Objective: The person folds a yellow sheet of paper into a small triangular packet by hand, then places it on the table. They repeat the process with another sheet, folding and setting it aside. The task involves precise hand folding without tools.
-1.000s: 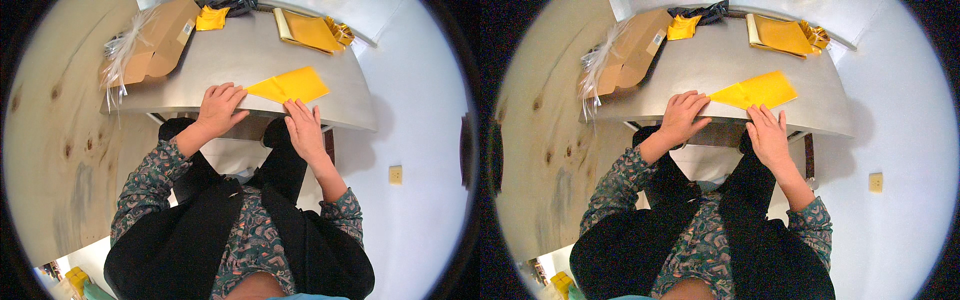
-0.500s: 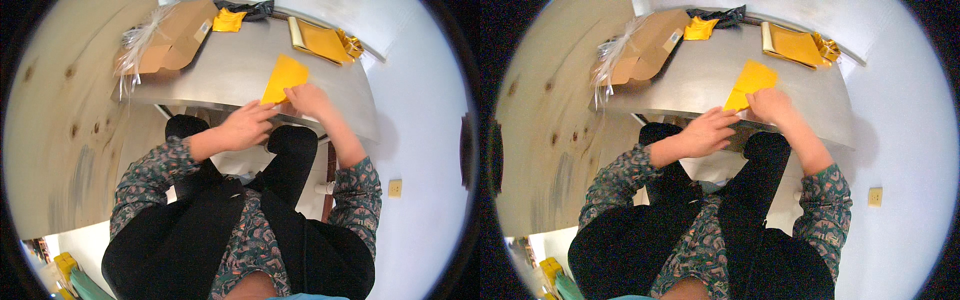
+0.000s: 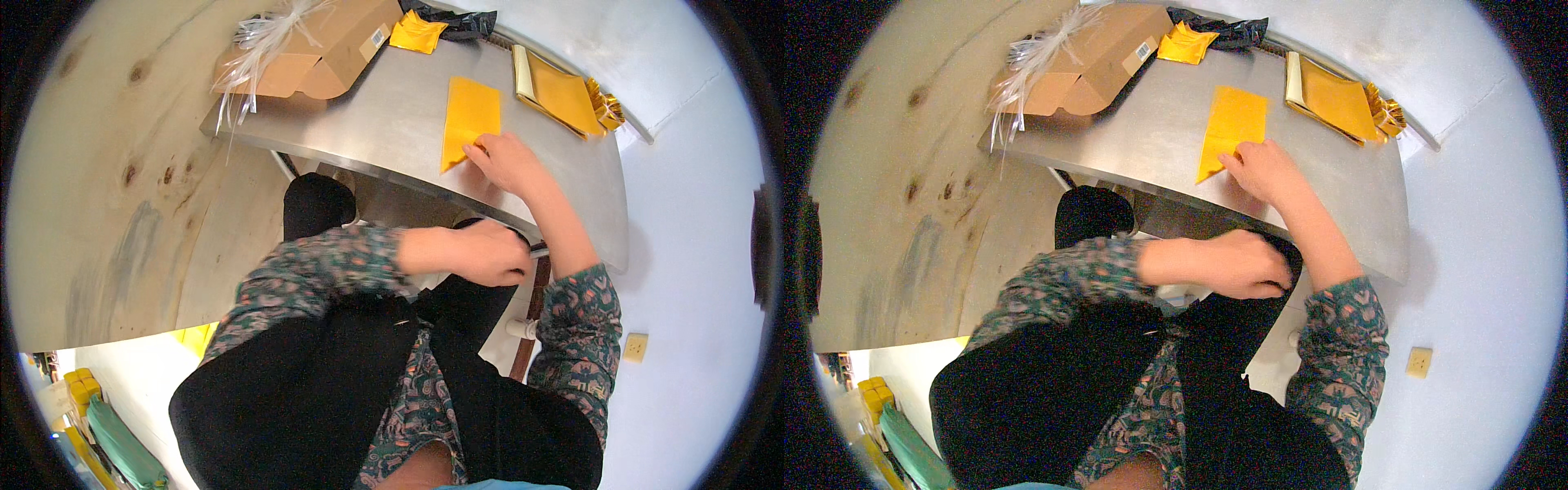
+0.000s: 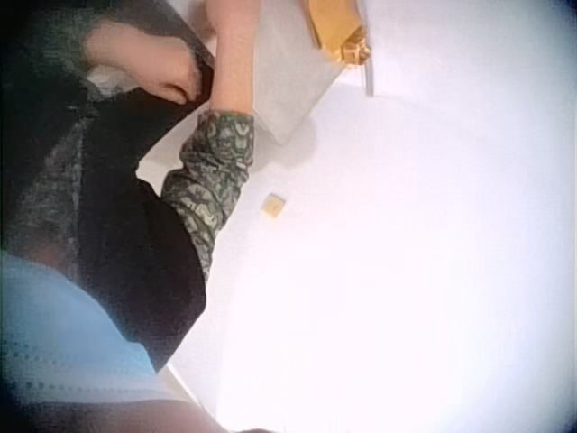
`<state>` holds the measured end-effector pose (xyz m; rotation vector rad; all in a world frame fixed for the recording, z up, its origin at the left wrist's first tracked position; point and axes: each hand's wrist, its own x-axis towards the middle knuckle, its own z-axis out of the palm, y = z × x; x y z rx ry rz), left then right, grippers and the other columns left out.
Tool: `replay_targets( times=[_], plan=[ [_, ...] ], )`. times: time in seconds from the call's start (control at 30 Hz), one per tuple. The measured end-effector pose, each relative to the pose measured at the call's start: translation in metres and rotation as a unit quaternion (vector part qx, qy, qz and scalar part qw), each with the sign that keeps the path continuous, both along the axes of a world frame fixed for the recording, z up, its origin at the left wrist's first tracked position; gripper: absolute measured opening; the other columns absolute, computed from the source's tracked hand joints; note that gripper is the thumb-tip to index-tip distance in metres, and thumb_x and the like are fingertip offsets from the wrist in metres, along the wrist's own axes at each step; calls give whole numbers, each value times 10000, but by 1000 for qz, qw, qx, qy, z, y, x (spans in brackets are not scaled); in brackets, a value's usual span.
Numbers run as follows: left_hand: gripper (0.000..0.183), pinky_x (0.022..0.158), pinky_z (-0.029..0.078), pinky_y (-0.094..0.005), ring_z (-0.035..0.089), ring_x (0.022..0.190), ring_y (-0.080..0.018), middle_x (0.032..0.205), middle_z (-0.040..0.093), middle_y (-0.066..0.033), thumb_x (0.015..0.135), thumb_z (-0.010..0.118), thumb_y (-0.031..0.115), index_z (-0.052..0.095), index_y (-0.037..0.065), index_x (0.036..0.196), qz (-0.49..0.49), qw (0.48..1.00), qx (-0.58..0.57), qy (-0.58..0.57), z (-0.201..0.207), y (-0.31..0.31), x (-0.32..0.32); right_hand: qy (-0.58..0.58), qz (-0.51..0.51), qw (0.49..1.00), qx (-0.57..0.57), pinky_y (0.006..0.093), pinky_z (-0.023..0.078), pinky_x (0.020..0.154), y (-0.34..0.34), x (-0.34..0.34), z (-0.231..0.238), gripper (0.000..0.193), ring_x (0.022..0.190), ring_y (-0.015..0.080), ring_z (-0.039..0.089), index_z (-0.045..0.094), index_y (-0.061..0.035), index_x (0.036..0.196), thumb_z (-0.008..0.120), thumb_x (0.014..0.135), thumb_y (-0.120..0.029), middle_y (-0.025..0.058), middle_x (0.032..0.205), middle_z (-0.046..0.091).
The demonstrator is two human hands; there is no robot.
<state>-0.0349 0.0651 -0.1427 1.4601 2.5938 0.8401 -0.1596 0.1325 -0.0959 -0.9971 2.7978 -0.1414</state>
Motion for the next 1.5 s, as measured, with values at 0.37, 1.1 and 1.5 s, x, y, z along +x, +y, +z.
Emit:
replay_targets(
  times=[0.37, 1.1, 1.5],
  plan=[
    [308, 968, 506, -465, 647, 1112, -336, 1200, 689, -171, 974, 608, 288, 703, 32, 1117, 283, 946, -103, 118, 11, -161, -117, 103, 199, 971, -76, 449, 486, 1029, 50, -15, -15, 371, 1176, 349, 601, 706, -5, 1132, 527, 998, -301, 189, 1232, 672],
    [361, 1022, 466, -457, 585, 1214, -328, 1265, 642, -153, 895, 699, 249, 654, 31, 1179, 319, 927, -4, 198, -20, -119, -29, 31, 32, 952, -302, 428, 417, 1112, 79, 9, -72, 412, 1312, 399, 500, 611, -82, 1304, 689, 935, -247, 188, 1419, 520],
    [496, 1035, 439, -428, 547, 1194, -277, 1276, 608, -80, 842, 748, 271, 637, 51, 1272, 331, 920, -4, 211, -26, -127, -7, 55, 122, 970, -203, 541, 260, 1222, 83, 25, -48, 718, 1453, 405, 388, 587, -102, 1392, 813, 771, -384, 202, 1522, 453]
  ],
)
